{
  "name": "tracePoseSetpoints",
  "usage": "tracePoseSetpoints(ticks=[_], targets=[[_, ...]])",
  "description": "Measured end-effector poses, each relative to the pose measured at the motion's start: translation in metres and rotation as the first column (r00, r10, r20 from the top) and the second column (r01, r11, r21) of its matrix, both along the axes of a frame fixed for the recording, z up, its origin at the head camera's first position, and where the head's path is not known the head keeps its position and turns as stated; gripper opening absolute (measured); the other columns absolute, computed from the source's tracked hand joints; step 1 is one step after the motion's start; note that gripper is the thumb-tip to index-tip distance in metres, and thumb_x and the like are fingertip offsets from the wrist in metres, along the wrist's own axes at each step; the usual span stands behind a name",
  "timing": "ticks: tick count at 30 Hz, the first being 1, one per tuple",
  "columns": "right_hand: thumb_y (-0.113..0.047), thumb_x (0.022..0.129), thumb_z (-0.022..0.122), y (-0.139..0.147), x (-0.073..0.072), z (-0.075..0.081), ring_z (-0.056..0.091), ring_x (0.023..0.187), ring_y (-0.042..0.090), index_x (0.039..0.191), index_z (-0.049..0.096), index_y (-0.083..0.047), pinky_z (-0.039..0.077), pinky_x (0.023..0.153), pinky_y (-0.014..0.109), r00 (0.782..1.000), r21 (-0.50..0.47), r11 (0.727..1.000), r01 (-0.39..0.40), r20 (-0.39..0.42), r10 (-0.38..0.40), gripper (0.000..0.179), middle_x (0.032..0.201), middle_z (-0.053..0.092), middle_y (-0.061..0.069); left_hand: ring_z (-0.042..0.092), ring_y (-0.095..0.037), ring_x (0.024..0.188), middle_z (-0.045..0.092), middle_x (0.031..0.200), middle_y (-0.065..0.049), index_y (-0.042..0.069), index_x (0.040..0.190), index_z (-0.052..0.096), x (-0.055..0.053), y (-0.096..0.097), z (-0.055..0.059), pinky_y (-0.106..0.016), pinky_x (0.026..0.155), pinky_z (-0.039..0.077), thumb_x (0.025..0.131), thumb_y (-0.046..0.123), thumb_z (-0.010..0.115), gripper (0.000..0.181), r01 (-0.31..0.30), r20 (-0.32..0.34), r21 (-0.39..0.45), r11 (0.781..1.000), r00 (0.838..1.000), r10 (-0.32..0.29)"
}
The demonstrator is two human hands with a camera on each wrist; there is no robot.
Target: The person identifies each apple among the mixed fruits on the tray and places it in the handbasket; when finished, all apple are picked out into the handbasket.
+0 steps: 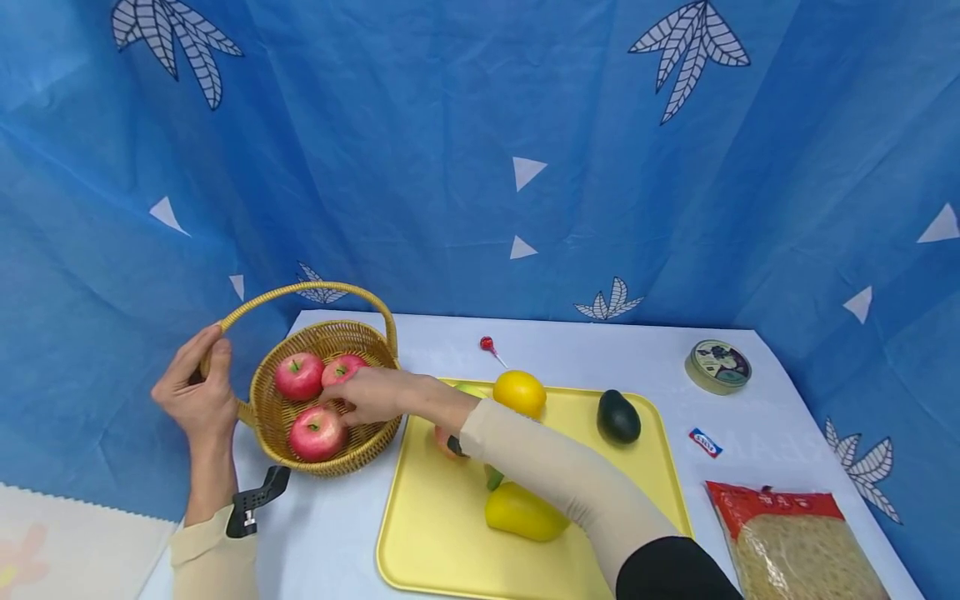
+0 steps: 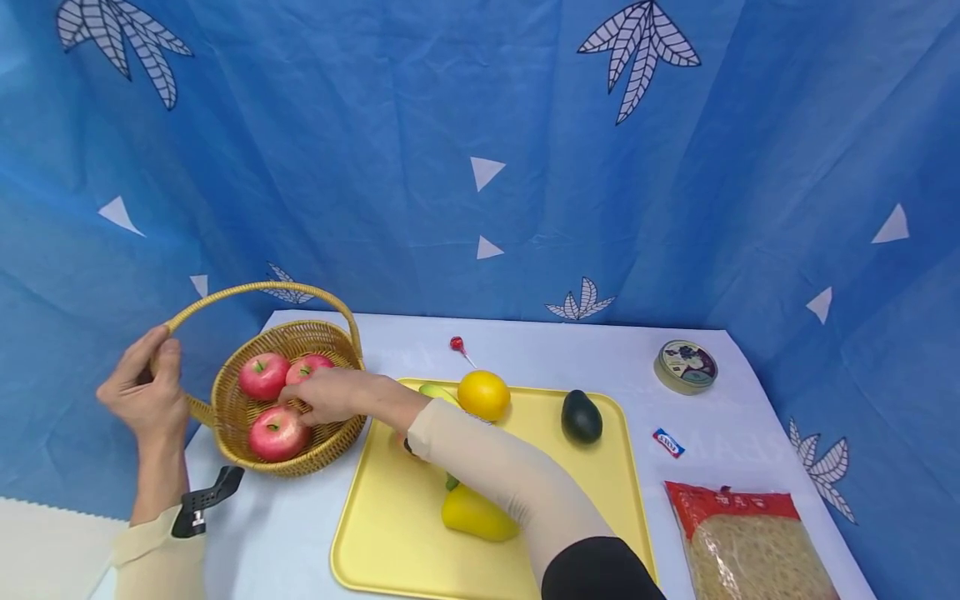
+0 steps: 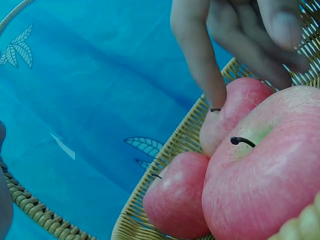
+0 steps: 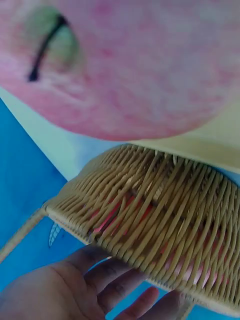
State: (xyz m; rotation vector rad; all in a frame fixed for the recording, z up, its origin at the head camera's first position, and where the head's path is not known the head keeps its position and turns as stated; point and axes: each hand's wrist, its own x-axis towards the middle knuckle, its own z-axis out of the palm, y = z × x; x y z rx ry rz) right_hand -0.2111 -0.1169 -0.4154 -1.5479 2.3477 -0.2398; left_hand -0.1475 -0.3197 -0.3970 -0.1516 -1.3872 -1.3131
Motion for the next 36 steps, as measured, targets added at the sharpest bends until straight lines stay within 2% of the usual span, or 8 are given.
tracePoseSetpoints(ticks=[2,7,15,20,23,26,30,36], targets=[[-0.032,0.098,0.066,0.005,0.001,0.005,0.057,0.082,0.0,0.144,0.054,-0.025,0.045,0.074,0.013,1.0,-0.025,0.999,-0.02,0.006,0.021,0.048,0.096,0.061,-0.013,0.072,-0.014,0.091,0.076,0.103,-0.017,-0.009,0.1,0.077,0.0,0.0,0.001,-0.018,0.081,0.053,0.084,-0.005,0.076,0.016,0.0,-0.001,-0.002,1.0,1.0,0.0],[-0.032,0.098,0.066,0.022,0.007,0.019,0.058,0.088,-0.003,0.144,0.055,-0.023,0.045,0.078,0.012,0.998,-0.08,0.995,-0.059,0.017,0.06,0.048,0.1,0.063,-0.015,0.072,-0.013,0.093,0.076,0.102,-0.017,-0.01,0.1,0.076,-0.001,0.001,0.001,-0.018,0.083,0.053,0.084,-0.004,0.076,0.016,-0.006,-0.001,-0.005,1.0,1.0,0.006],[-0.042,0.098,0.064,0.052,0.016,0.035,0.057,0.087,-0.004,0.144,0.054,-0.03,0.047,0.075,0.014,0.999,-0.069,0.997,-0.042,-0.004,0.042,0.048,0.109,0.065,-0.015,0.071,-0.011,0.091,0.076,0.103,-0.016,-0.011,0.1,0.075,0.0,-0.001,0.001,-0.017,0.081,0.053,0.084,-0.004,0.076,0.017,-0.009,0.005,-0.002,1.0,1.0,0.009],[-0.048,0.097,0.062,0.075,0.026,0.043,0.058,0.096,0.001,0.146,0.051,-0.035,0.047,0.087,0.017,0.999,-0.071,0.997,-0.043,-0.031,0.041,0.051,0.118,0.064,-0.016,0.071,-0.012,0.089,0.076,0.103,-0.017,-0.01,0.1,0.076,0.0,-0.002,0.001,-0.017,0.078,0.052,0.085,-0.005,0.076,0.016,-0.003,0.005,0.002,1.0,1.0,0.003],[-0.047,0.098,0.062,0.092,0.033,0.044,0.06,0.105,0.003,0.147,0.05,-0.035,0.047,0.096,0.02,0.999,-0.069,0.996,-0.048,-0.029,0.046,0.051,0.132,0.061,-0.015,0.071,-0.014,0.091,0.076,0.103,-0.017,-0.009,0.1,0.076,0.0,-0.002,0.0,-0.017,0.08,0.053,0.085,-0.005,0.076,0.016,0.005,0.01,-0.001,1.0,1.0,-0.005],[-0.045,0.099,0.062,0.109,0.038,0.042,0.06,0.104,0.001,0.146,0.051,-0.035,0.048,0.095,0.021,0.999,-0.07,0.996,-0.047,-0.024,0.045,0.05,0.139,0.058,-0.014,0.072,-0.014,0.093,0.076,0.103,-0.017,-0.009,0.101,0.076,0.0,-0.002,0.0,-0.018,0.083,0.054,0.085,-0.004,0.076,0.016,0.005,0.008,-0.003,1.0,1.0,-0.005],[-0.045,0.099,0.062,0.13,0.041,0.036,0.058,0.085,-0.005,0.145,0.052,-0.035,0.049,0.084,0.019,1.0,-0.069,0.998,-0.014,0.008,0.015,0.049,0.126,0.063,-0.015,0.072,-0.014,0.092,0.076,0.103,-0.017,-0.01,0.101,0.076,0.001,-0.003,-0.001,-0.018,0.083,0.054,0.084,-0.005,0.076,0.017,0.002,0.005,0.003,1.0,1.0,-0.003],[-0.042,0.099,0.062,0.155,0.037,0.022,0.056,0.094,0.002,0.143,0.055,-0.033,0.047,0.083,0.019,0.999,-0.081,0.996,0.041,0.039,-0.038,0.046,0.108,0.066,-0.012,0.072,-0.013,0.093,0.076,0.103,-0.016,-0.01,0.1,0.076,0.0,-0.002,-0.001,-0.018,0.083,0.054,0.084,-0.004,0.076,0.017,0.006,0.008,0.001,1.0,1.0,-0.006]])
